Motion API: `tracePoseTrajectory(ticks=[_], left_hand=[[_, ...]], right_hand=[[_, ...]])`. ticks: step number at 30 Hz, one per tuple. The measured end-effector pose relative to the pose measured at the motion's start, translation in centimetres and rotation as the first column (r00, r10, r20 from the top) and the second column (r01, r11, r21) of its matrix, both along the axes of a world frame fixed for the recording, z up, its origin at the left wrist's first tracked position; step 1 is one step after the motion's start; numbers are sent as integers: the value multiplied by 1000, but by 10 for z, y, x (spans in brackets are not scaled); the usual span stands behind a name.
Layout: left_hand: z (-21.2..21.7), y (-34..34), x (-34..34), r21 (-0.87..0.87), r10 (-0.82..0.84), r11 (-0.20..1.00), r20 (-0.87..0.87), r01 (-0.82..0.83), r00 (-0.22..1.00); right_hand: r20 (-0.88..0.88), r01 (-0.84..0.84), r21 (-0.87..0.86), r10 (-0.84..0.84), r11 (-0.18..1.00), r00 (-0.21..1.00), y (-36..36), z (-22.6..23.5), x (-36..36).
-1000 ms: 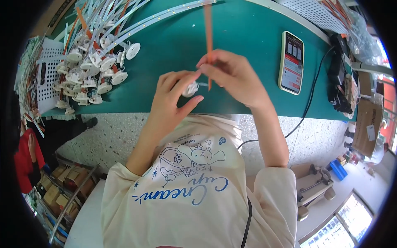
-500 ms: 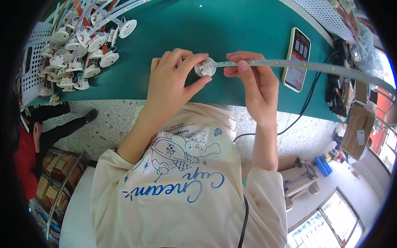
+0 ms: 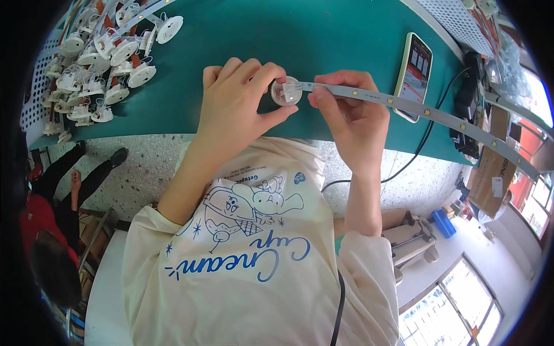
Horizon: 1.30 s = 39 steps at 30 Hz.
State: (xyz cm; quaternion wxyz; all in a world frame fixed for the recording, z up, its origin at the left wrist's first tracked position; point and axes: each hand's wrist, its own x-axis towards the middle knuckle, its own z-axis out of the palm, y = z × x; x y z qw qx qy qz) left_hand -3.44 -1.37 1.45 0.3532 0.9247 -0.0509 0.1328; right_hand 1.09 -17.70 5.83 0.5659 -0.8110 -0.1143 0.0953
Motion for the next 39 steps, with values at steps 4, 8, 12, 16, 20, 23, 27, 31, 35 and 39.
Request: tracePoseTrajectory(ticks=[4, 8, 12, 16, 20, 23, 27, 31, 35, 39], left_hand=[[-4, -2, 0, 6, 43, 999, -6, -43, 999], [-5, -3, 0, 10, 52, 999, 4, -52, 999], [-6, -4, 1, 31, 53, 998, 7, -54, 999], [-7, -4, 0, 25, 58, 998, 19, -58, 998], [-7, -4, 0, 14, 59, 998, 35, -60, 998], [-9, -5, 1, 8, 70, 998, 59, -70, 996], [-8, -4, 0, 0, 67, 998, 39, -68, 997], [-7, -4, 1, 18, 68, 997, 22, -69, 997], [-8, -5, 1, 18, 68, 997, 33, -69, 997], [-7, -5, 1, 5, 66, 998, 26, -66, 997]], right_hand=[[-32, 0, 23, 0, 1000, 1000, 2, 0, 2], [-15, -28, -66, 27, 997, 1000, 4, -1, 5], [-26, -19, -112, 17, 994, 1000, 6, 2, 3], [5, -30, -159, 31, 987, 1000, 8, 6, 2], [60, -75, -181, 87, 981, 994, 8, 2, 6], [15, -63, -204, 68, 977, 998, 9, 9, 5], [-12, -76, -280, 75, 957, 997, 9, 15, 3], [41, -105, -273, 120, 956, 992, 11, 8, 1], [96, -73, -294, 106, 953, 990, 11, 11, 1], [80, -66, -296, 94, 953, 992, 13, 13, 0]])
